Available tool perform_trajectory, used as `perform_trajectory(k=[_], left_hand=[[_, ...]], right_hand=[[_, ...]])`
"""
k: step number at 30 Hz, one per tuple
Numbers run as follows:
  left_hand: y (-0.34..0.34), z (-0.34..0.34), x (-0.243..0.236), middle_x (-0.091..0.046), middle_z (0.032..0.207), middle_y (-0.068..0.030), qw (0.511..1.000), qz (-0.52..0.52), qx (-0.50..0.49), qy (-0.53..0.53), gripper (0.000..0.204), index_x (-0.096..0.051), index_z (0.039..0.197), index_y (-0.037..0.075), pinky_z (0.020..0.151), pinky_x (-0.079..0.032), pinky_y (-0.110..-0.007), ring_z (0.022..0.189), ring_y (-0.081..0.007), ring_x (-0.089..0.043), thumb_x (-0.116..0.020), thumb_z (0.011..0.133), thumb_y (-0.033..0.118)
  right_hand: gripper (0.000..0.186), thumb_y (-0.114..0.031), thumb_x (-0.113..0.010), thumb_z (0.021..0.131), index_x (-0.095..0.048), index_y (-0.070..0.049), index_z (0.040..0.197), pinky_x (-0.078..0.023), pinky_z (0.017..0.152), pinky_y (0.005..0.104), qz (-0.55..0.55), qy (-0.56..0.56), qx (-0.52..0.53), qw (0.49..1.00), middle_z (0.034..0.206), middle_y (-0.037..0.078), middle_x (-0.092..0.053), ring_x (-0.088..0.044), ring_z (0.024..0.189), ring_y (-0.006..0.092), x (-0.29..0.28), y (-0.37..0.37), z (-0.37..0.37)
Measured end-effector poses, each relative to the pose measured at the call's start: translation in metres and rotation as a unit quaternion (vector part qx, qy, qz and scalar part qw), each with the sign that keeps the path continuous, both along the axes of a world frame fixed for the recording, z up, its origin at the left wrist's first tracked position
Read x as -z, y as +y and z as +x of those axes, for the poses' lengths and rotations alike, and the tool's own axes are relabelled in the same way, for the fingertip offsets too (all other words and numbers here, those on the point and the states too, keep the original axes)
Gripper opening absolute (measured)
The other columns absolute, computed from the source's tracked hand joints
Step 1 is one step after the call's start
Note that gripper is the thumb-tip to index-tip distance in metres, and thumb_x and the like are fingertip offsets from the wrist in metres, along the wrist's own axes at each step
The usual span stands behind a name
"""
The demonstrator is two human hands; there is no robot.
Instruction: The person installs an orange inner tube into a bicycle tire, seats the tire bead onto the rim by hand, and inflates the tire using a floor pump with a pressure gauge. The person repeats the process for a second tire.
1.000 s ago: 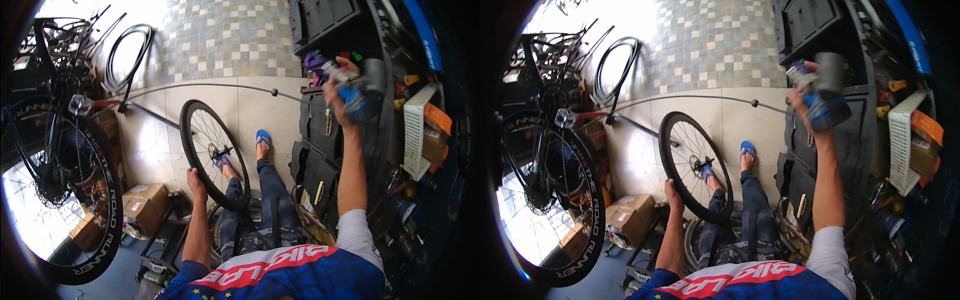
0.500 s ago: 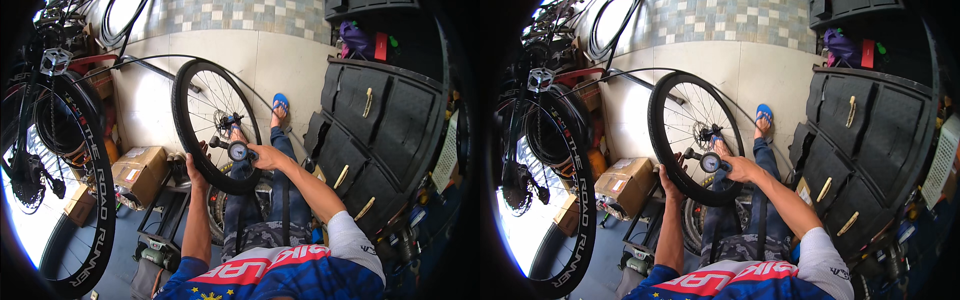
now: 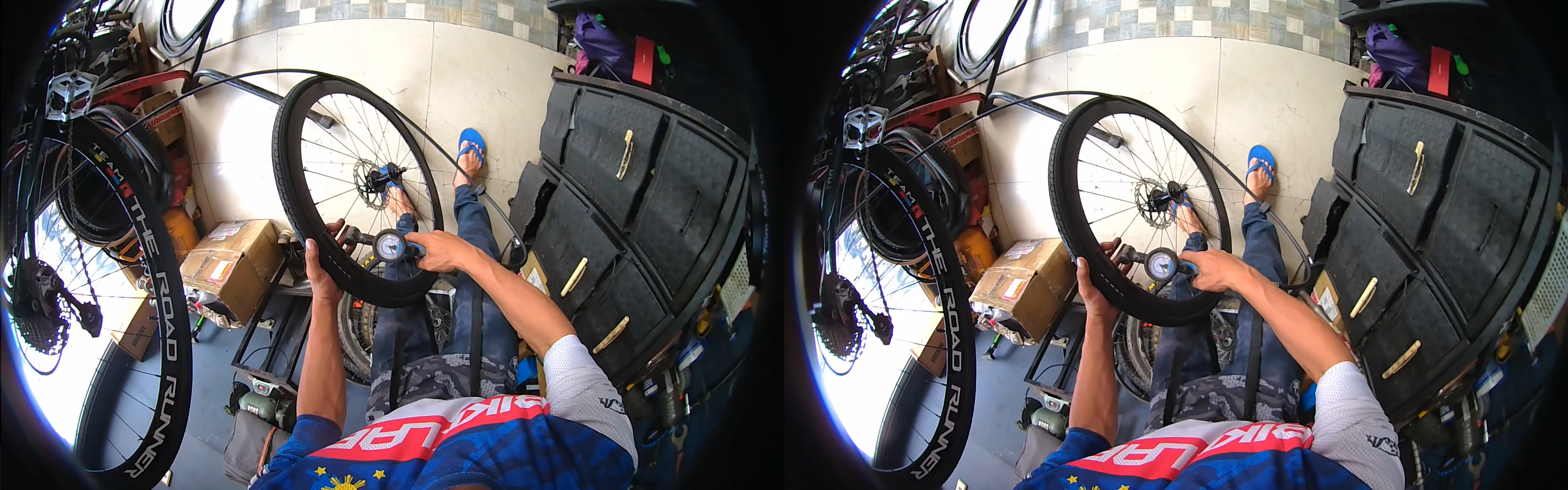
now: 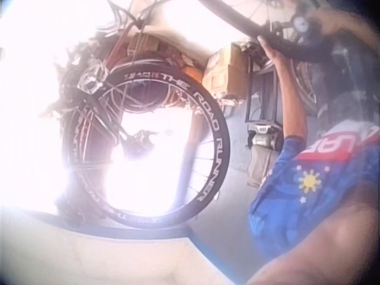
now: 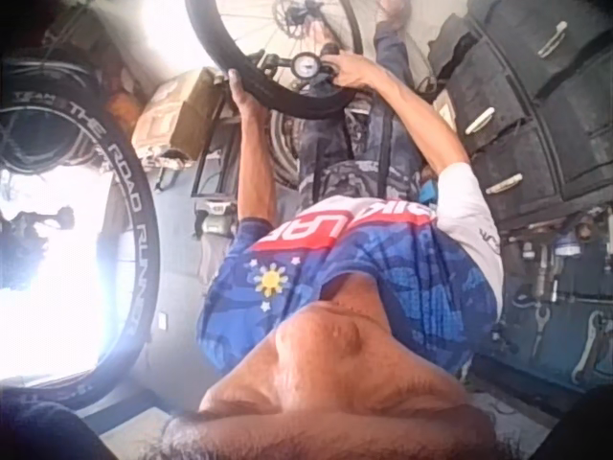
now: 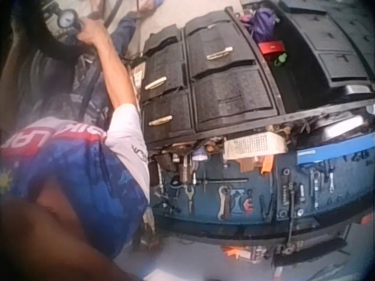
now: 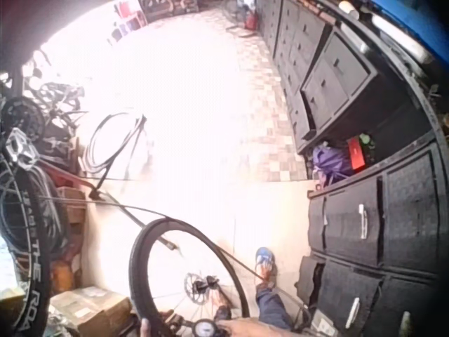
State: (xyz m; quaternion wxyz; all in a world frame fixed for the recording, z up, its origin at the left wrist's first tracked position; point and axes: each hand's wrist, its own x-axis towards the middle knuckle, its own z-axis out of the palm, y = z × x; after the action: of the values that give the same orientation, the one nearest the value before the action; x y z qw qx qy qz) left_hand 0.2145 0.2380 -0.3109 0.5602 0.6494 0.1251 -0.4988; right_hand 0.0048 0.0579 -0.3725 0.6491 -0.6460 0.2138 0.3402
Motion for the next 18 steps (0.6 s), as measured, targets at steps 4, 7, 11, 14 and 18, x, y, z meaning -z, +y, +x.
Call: perform_trajectory(k=[4, 7, 11, 14, 18], left_hand=[[-0.002, 0.0, 0.001, -0.056, 0.148, -0.0164, 1.0, -0.014, -0.001, 0.013, 0.074, -0.056, 0.138, 0.005, 0.11, -0.043, -0.047, 0.137, -0.0314, -0.054, -0.048, 0.101, 0.068], [-0.003, -0.002, 0.002, -0.057, 0.146, -0.0169, 1.0, -0.02, 0.002, 0.01, 0.073, -0.056, 0.137, 0.004, 0.11, -0.045, -0.046, 0.136, -0.0309, -0.054, -0.048, 0.102, 0.067], [-0.002, -0.004, 0.002, -0.058, 0.144, -0.0167, 1.0, -0.019, 0.0, 0.007, 0.073, -0.057, 0.137, 0.003, 0.108, -0.047, -0.044, 0.134, -0.0289, -0.056, -0.049, 0.102, 0.066], [-0.003, -0.004, 0.001, -0.059, 0.143, -0.0167, 1.0, -0.009, 0.001, 0.009, 0.073, -0.057, 0.136, 0.003, 0.106, -0.049, -0.043, 0.131, -0.0275, -0.058, -0.049, 0.102, 0.067], [-0.006, -0.003, -0.004, -0.061, 0.14, -0.0184, 1.0, 0.002, 0.009, 0.016, 0.073, -0.058, 0.136, 0.003, 0.103, -0.051, -0.042, 0.121, -0.0255, -0.063, -0.049, 0.102, 0.067]], right_hand=[[0.07, -0.02, -0.064, 0.078, -0.054, -0.017, 0.147, -0.056, 0.084, 0.0506, 0.005, 0.013, -0.011, 1.0, 0.103, 0.025, -0.075, -0.072, 0.096, 0.0422, -0.002, -0.001, -0.002], [0.07, -0.02, -0.064, 0.078, -0.054, -0.016, 0.147, -0.056, 0.084, 0.0506, 0.001, 0.005, -0.008, 1.0, 0.102, 0.025, -0.075, -0.072, 0.095, 0.0424, -0.001, 0.003, -0.005], [0.071, -0.021, -0.065, 0.078, -0.054, -0.015, 0.147, -0.056, 0.083, 0.0504, -0.009, -0.008, 0.001, 1.0, 0.099, 0.026, -0.074, -0.072, 0.095, 0.0429, 0.002, 0.011, -0.008], [0.071, -0.021, -0.065, 0.077, -0.054, -0.015, 0.147, -0.056, 0.084, 0.0501, 0.001, -0.009, 0.003, 1.0, 0.099, 0.026, -0.074, -0.072, 0.097, 0.0433, 0.001, 0.012, -0.008], [0.068, -0.019, -0.068, 0.079, -0.054, -0.012, 0.145, -0.054, 0.088, 0.05, 0.031, 0.01, 0.0, 0.999, 0.106, 0.027, -0.073, -0.07, 0.102, 0.0448, -0.007, 0.008, -0.007]])
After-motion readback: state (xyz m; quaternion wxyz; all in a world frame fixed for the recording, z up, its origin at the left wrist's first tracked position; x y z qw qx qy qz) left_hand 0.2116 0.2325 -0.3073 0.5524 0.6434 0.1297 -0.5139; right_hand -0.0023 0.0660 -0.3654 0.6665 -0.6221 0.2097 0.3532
